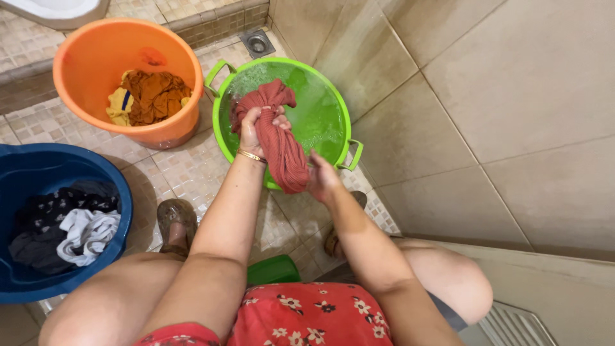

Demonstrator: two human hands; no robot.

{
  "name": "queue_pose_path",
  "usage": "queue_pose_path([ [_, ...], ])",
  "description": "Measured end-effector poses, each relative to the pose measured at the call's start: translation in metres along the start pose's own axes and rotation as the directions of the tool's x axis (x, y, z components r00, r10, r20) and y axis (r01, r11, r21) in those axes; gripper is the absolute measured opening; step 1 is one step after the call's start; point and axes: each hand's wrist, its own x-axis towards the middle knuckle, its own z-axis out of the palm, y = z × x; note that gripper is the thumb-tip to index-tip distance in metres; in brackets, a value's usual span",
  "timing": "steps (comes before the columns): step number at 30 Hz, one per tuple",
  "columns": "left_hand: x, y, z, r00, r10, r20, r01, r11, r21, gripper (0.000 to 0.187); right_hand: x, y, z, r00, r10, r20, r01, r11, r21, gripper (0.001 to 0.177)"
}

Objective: The person washes a red garment by hand in a green basin filled with water. They repeatedly submerge, agitate, and wring the cloth under a running shower stream, then transfer it to an orange bucket.

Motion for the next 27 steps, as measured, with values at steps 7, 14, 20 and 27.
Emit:
queue_pose_path([
  [7, -0.005, -0.011, 0.009, 0.997, -0.069, 0.020, 0.070, 0.997, -0.017, 0.030, -0.033, 0.004, 0.041, 0.712, 0.112, 0.693, -0.259, 0.959, 0.112, 0.102],
  [14, -0.013, -0.007, 0.028, 0.990, -0.139, 0.010, 0.139, 0.990, 0.020, 0.028, -0.067, 0.004, 0.079, 0.677, -0.041, 0.735, -0.237, 0.933, 0.271, 0.094],
  [20, -0.023, -0.010, 0.061, 0.965, -0.122, -0.232, 0.208, 0.894, 0.396, 0.019, -0.048, -0.004, 0.052, 0.973, -0.180, 0.146, 0.231, 0.785, -0.575, 0.054],
  [27, -0.007, -0.044, 0.025, 0.817, 0.570, -0.089, -0.115, 0.312, 0.943, 0.023, -0.049, -0.022, 0.093, 0.843, -0.507, -0.181, -0.185, 0.042, -0.982, 0.047],
])
